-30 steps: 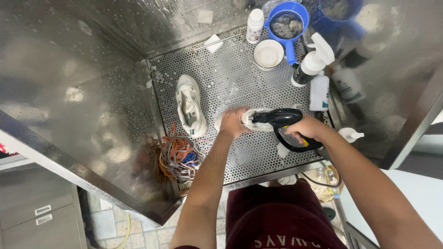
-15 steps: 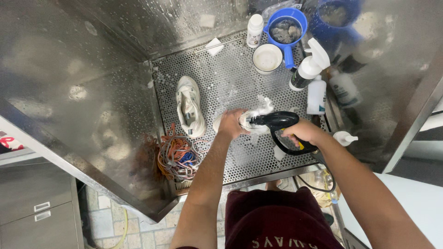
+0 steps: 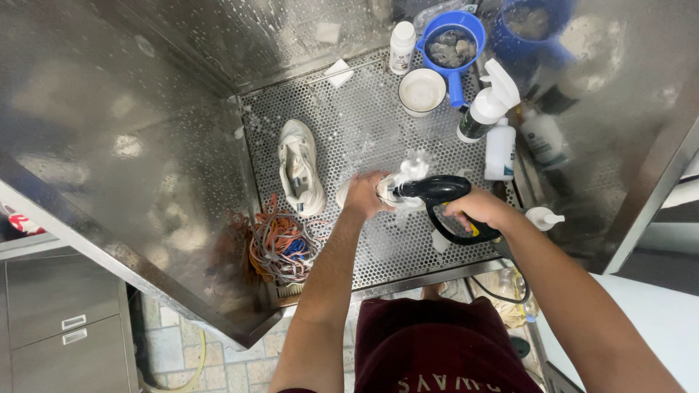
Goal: The person uses a high-pressure spray gun to clean several shoe insoles and a pair of white sneakers inside a stainless steel enclosure. They handle the insoles one by one, spraying both sides, then move to the sneakers, spraying the uppers and soles. The person places the cleaned insoles into a sink and continues to spray the sneakers.
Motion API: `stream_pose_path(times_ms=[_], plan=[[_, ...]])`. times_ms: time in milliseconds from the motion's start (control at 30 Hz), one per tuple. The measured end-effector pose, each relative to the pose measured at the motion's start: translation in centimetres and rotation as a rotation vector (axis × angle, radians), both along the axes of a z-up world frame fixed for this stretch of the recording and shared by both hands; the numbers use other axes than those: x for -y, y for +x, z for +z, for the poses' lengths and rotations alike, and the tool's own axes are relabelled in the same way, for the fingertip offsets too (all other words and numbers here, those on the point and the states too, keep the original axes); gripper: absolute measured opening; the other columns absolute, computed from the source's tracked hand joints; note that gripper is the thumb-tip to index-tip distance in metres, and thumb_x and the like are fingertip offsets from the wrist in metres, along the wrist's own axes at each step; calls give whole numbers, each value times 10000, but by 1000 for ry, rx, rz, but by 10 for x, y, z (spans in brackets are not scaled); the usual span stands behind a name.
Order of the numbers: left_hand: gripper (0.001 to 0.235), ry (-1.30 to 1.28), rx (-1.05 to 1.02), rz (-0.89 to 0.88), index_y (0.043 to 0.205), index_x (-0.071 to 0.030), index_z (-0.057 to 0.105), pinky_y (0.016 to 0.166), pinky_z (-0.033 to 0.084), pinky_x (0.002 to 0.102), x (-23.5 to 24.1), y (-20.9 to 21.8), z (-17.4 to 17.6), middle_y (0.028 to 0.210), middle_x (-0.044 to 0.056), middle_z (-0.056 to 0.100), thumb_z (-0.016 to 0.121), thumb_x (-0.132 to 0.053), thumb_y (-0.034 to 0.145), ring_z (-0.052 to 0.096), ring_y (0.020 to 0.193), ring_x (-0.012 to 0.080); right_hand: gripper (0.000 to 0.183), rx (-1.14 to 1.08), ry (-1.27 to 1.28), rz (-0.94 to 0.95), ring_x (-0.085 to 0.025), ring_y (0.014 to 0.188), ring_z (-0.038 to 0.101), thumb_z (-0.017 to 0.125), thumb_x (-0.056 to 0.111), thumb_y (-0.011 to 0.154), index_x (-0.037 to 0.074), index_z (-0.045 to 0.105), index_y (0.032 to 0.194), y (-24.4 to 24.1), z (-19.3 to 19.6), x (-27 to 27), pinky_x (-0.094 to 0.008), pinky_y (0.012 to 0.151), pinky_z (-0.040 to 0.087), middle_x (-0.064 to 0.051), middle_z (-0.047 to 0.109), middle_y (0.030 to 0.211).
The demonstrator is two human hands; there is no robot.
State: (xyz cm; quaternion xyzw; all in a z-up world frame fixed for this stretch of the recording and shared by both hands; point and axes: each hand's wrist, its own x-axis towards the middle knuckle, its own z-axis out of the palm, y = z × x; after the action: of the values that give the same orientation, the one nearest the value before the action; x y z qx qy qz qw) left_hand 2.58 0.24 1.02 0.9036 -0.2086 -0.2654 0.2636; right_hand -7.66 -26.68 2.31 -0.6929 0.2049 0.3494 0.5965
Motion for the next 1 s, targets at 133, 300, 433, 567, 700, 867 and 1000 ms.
stream_pose_path(times_ms=[133, 300, 433, 567, 700, 867, 1000], plan=[[958, 15, 33, -2, 1384, -184, 597, 1279, 142, 444, 0, 1, -6, 1440, 53, 593, 1001, -277, 520, 495, 1386, 214, 201, 15, -7, 1, -204, 420, 518, 706, 104, 793, -1, 597, 660, 0, 1, -1, -372, 448, 439, -93, 547, 517], [990, 0, 50, -9, 1398, -175, 587, 1275, 144, 446, -2, 2, -16, 1452, 59, 589, 1000, -280, 505, 496, 1387, 212, 208, 2, -20, -3, -202, 426, 524, 712, 109, 794, -7, 599, 663, -1, -3, 0, -371, 448, 443, -94, 550, 523], [1002, -2, 52, -11, 1400, -172, 588, 1277, 152, 443, -2, 3, -17, 1457, 70, 583, 1004, -285, 495, 497, 1390, 213, 217, -7, 22, -26, -201, 427, 522, 734, 98, 778, 0, 575, 666, -1, -8, 1, -370, 446, 446, -88, 544, 531], [999, 6, 45, -10, 1400, -179, 595, 1279, 159, 446, -1, 3, -14, 1456, 72, 588, 1002, -293, 495, 500, 1391, 217, 213, 9, 6, -18, -206, 424, 525, 734, 103, 775, 4, 581, 665, -2, -9, 2, -369, 442, 440, -91, 547, 529], [992, 4, 38, -6, 1395, -177, 601, 1284, 160, 450, -1, 3, -13, 1458, 73, 591, 1001, -299, 495, 509, 1387, 216, 202, 2, 13, -35, -197, 429, 525, 731, 100, 774, 5, 595, 659, -2, -8, 2, -370, 439, 444, -87, 545, 530], [975, 4, 33, 0, 1383, -186, 610, 1279, 150, 451, -1, 3, -15, 1465, 65, 580, 1001, -280, 495, 492, 1398, 214, 223, -19, 6, -23, -196, 430, 523, 730, 108, 787, 1, 589, 651, -1, -6, 1, -371, 448, 448, -90, 549, 533], [976, -2, 44, -10, 1388, -185, 602, 1278, 152, 455, -1, 3, -15, 1472, 58, 578, 998, -271, 500, 490, 1399, 217, 221, -19, 4, -9, -204, 425, 519, 723, 107, 787, 3, 586, 648, -1, -3, 1, -375, 450, 447, -96, 542, 529]])
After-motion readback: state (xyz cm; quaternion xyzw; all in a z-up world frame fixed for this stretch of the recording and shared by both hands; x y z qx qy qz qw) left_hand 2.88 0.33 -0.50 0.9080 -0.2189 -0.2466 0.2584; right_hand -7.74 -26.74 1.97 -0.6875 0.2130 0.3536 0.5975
